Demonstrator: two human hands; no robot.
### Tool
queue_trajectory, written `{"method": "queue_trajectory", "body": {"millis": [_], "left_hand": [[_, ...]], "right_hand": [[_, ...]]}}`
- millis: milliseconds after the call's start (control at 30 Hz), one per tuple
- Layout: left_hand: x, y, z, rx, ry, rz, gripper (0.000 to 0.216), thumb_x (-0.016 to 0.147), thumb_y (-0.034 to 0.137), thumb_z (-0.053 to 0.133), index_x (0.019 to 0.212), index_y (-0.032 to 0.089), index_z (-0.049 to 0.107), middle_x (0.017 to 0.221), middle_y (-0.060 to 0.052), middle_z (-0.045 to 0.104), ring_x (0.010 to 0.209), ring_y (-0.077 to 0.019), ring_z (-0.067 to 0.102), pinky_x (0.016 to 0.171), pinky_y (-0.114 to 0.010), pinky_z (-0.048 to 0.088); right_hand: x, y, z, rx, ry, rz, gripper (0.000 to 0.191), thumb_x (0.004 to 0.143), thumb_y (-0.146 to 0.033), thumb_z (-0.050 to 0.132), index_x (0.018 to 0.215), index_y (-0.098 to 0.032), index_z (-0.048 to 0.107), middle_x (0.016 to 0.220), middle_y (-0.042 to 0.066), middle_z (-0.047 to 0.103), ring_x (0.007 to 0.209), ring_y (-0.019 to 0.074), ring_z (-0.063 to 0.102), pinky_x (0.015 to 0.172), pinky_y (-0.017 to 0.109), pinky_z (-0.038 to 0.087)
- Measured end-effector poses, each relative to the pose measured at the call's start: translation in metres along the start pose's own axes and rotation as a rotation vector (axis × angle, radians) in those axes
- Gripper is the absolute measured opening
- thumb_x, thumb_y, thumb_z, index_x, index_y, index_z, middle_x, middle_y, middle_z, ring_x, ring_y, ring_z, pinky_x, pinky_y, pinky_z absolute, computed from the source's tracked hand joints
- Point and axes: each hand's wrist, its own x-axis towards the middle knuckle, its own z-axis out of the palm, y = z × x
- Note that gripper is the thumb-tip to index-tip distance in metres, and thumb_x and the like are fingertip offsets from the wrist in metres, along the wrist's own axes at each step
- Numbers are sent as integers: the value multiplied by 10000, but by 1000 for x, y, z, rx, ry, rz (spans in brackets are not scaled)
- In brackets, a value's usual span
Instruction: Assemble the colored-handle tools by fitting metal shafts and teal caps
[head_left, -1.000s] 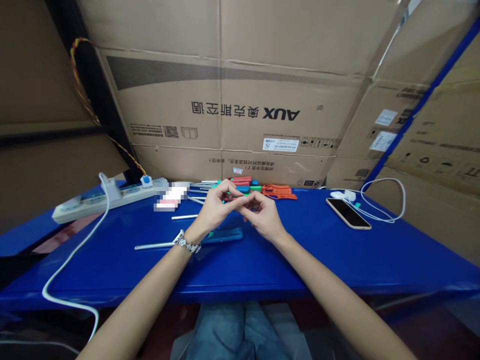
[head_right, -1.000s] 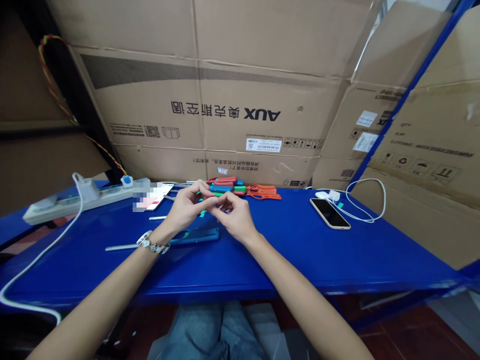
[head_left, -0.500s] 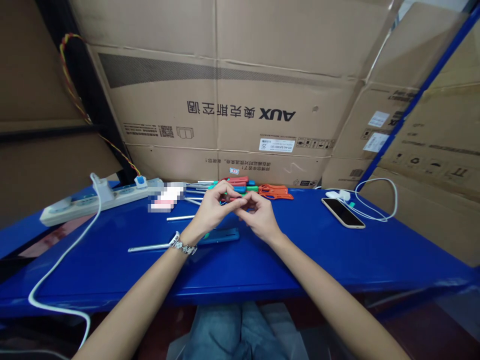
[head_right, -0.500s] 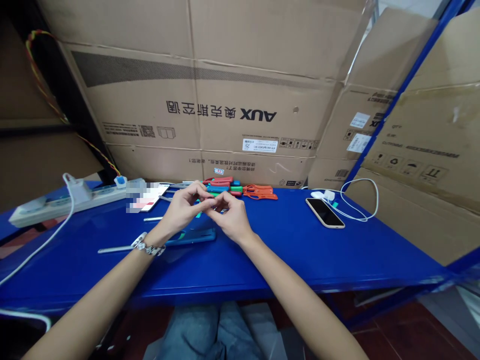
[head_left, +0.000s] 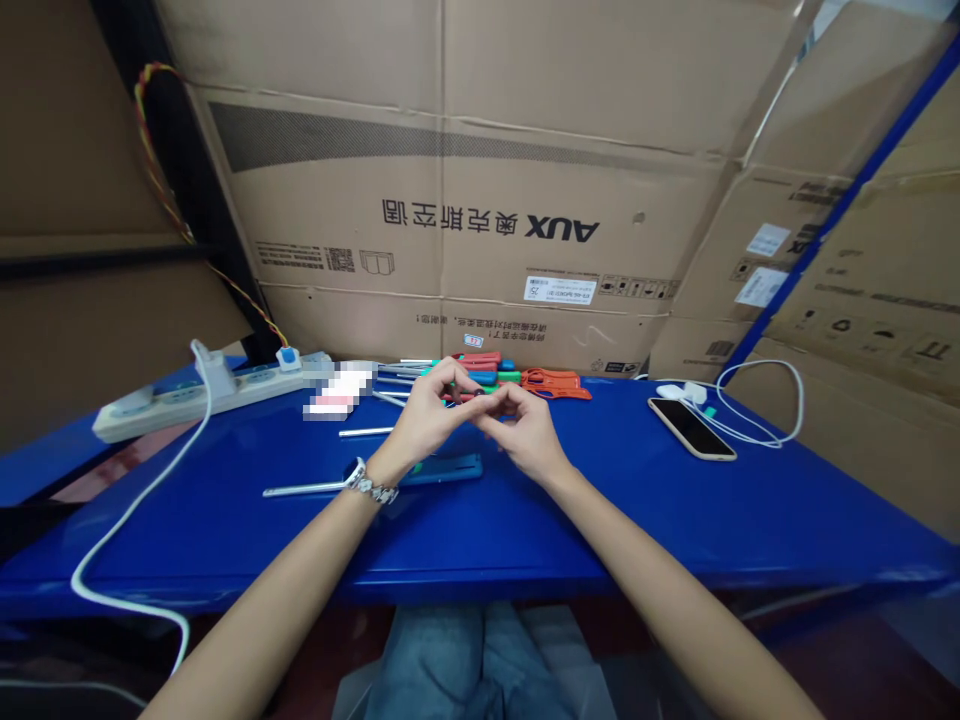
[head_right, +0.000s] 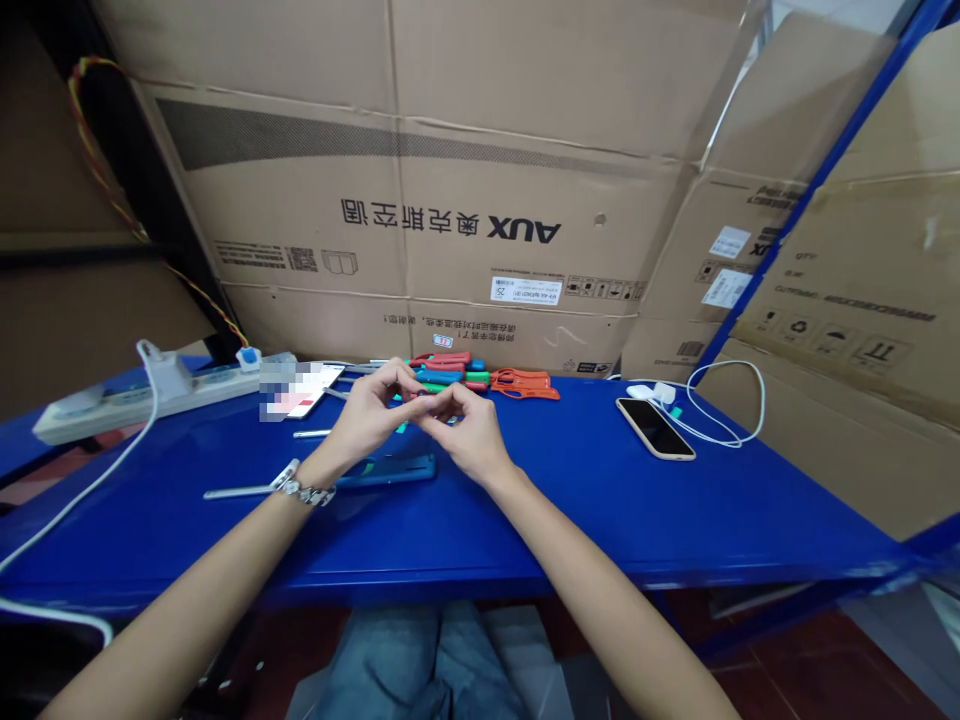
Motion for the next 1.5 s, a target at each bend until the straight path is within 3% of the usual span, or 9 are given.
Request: {"method": "queue_trajectory", "body": {"millis": [233, 367, 500, 733, 867, 967, 1200, 1367, 1500], "left_hand": [[-1, 4, -7, -14, -133, 42, 271, 913, 438, 610, 938, 202, 739, 914, -63, 587, 824, -177, 561, 693, -297, 464], [-1, 2, -3, 1, -79, 52, 210, 851, 396, 704, 818, 189, 715, 804, -33, 569, 764, -167, 538, 685, -295, 433], [0, 2, 1, 33, -11, 23, 247, 789, 411, 765, 770, 182, 674, 800, -22, 565, 730, -157, 519, 659, -285, 417], [-1, 1, -8, -25, -204, 34, 254, 910, 409, 622, 991, 198, 737, 932, -61, 620, 826, -173, 589, 714, -298, 468], [-1, 0, -6, -15, -113, -1, 196, 827, 364, 728, 857, 174, 689, 837, -23, 598, 728, -141, 558, 668, -274, 444], [0, 2, -3, 44, -52, -29, 225, 776, 352, 775, 796, 168, 647, 816, -11, 586, 748, -142, 551, 672, -264, 430], [-1, 4, -11, 27, -183, 32, 223, 918, 369, 599, 980, 190, 718, 941, -59, 599, 862, -173, 580, 711, -286, 467], [-1, 1, -9, 21, -94, -11, 179, 838, 342, 708, 837, 170, 660, 847, -20, 574, 741, -133, 553, 671, -266, 449], [-1, 4, -8, 47, -86, -32, 189, 831, 339, 709, 880, 167, 649, 868, -20, 582, 774, -136, 558, 686, -260, 451]], "right_hand": [[0, -5, -10, -34, -199, -11, 277, 863, -454, 632, 907, -182, 658, 819, 40, 691, 604, 131, 584, 458, 223, 435], [-1, -4, -6, -88, -113, -72, 294, 809, -404, 707, 1000, -185, 665, 853, 35, 689, 656, 136, 585, 544, 236, 461], [0, -2, -1, -67, -6, -38, 319, 758, -477, 748, 792, -188, 615, 720, 3, 636, 627, 133, 551, 584, 257, 471], [2, -9, -9, -62, -157, -47, 299, 849, -474, 645, 786, -182, 653, 691, 11, 633, 624, 144, 563, 565, 265, 459], [1, -4, -5, -61, -139, -63, 304, 814, -431, 698, 976, -173, 685, 861, 41, 705, 715, 158, 612, 639, 270, 495], [1, 1, -1, -26, -69, -11, 341, 751, -468, 756, 888, -170, 661, 803, 25, 692, 707, 157, 613, 658, 276, 512], [1, -4, -8, -73, -194, -27, 260, 871, -423, 623, 878, -170, 680, 820, 39, 705, 675, 149, 601, 579, 256, 477], [0, -2, -5, -68, -172, -29, 314, 812, -413, 703, 1013, -175, 669, 869, 35, 703, 723, 149, 612, 631, 255, 494], [-1, 1, -1, -14, -130, 25, 320, 793, -472, 718, 904, -184, 635, 791, 18, 676, 642, 133, 599, 570, 242, 487]]}}
